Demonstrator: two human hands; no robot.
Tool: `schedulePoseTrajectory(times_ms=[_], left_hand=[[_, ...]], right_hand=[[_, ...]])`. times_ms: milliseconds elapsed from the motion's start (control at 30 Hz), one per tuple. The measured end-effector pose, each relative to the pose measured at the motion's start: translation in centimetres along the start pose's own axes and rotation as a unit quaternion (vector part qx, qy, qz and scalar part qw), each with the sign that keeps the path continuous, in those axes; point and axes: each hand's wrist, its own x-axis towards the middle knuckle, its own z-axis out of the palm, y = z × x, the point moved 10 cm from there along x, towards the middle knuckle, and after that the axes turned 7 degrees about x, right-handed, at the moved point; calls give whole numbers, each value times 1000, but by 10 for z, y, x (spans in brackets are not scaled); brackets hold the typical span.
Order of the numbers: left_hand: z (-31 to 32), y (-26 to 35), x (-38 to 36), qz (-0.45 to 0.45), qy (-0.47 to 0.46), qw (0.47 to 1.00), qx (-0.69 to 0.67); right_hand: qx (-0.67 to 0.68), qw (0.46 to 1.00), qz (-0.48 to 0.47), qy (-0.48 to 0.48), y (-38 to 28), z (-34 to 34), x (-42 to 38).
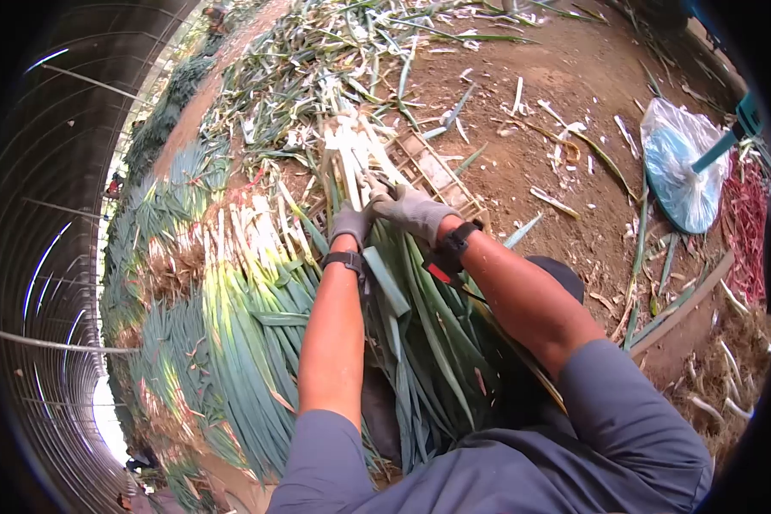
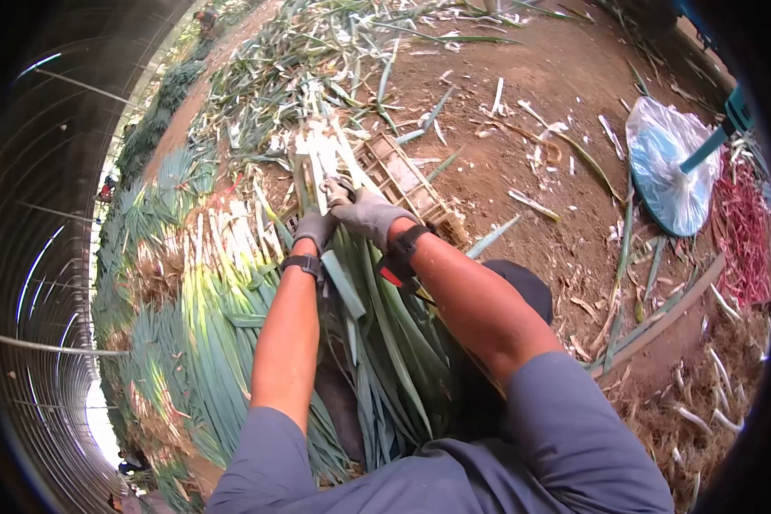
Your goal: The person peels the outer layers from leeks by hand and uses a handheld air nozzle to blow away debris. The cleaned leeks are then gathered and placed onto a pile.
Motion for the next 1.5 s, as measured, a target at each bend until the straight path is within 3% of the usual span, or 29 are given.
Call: schedulePoseTrajectory(times_ms=[67,133,167,233,267,300,367,500,600,633,667,733,800,867,900,933,1000,1033,1100,1133,1167,1200,1267,1333,1400,1500], left_hand=[[32,-19,66,48,-9,999,-24],[50,-17,91,70,-14,997,8],[24,18,37,81,-64,995,-3],[-9,22,2,73,-59,995,-13],[-17,15,-4,70,-57,996,-17],[-19,12,-2,111,-58,992,-11],[-12,-11,17,136,-54,989,-5],[-7,-9,12,196,-86,977,20],[23,-16,25,103,-211,964,-127],[18,-18,41,64,-166,982,-69],[15,-14,52,26,-121,992,-11],[13,-8,63,2,35,999,-7],[2,-18,37,-49,76,994,-59],[-23,-36,26,-35,136,988,-65],[-57,-37,2,8,189,980,-62],[-65,-66,24,30,185,974,-126],[-142,-71,-41,51,194,957,-209],[-177,-87,-42,65,205,965,-149],[-246,-116,-49,113,208,950,-206],[-288,-77,-140,110,217,948,-203],[-324,-85,-144,179,252,942,-132],[-342,-79,-182,142,212,953,-161],[-389,-75,-232,150,280,939,-129],[-421,-57,-290,153,378,913,8],[-419,-58,-320,71,390,913,93],[-391,-24,-363,32,349,912,212]], right_hand=[[22,999,-33,25,-12,-5,-7],[14,999,20,34,19,-8,18],[-14,999,30,31,0,-16,-1],[24,995,-26,89,-4,-24,0],[72,989,-52,121,-10,-30,-3],[38,996,12,74,-52,-39,-41],[90,989,-74,85,-34,-51,-18],[120,991,-52,35,-20,-60,-14],[118,990,-70,32,-11,-52,0],[92,989,-99,58,-18,-50,3],[72,994,-58,56,-12,-50,3],[73,996,-10,57,-9,-50,0],[99,994,5,45,-17,-45,-7],[95,993,44,54,-20,-42,-13],[106,994,-1,41,-29,-37,-16],[120,992,-41,25,-37,-31,-22],[105,994,-26,19,-39,-27,-32],[115,992,-41,19,-47,-27,-39],[168,982,-82,13,-64,-32,-56],[205,976,-74,10,-64,-40,-60],[218,971,-97,11,-73,-53,-68],[232,966,-115,14,-82,-70,-79],[223,967,-117,40,-91,-109,-91],[169,975,-133,57,-91,-158,-99],[106,980,-140,98,-96,-174,-133],[47,981,-148,120,-8,-237,-127]])
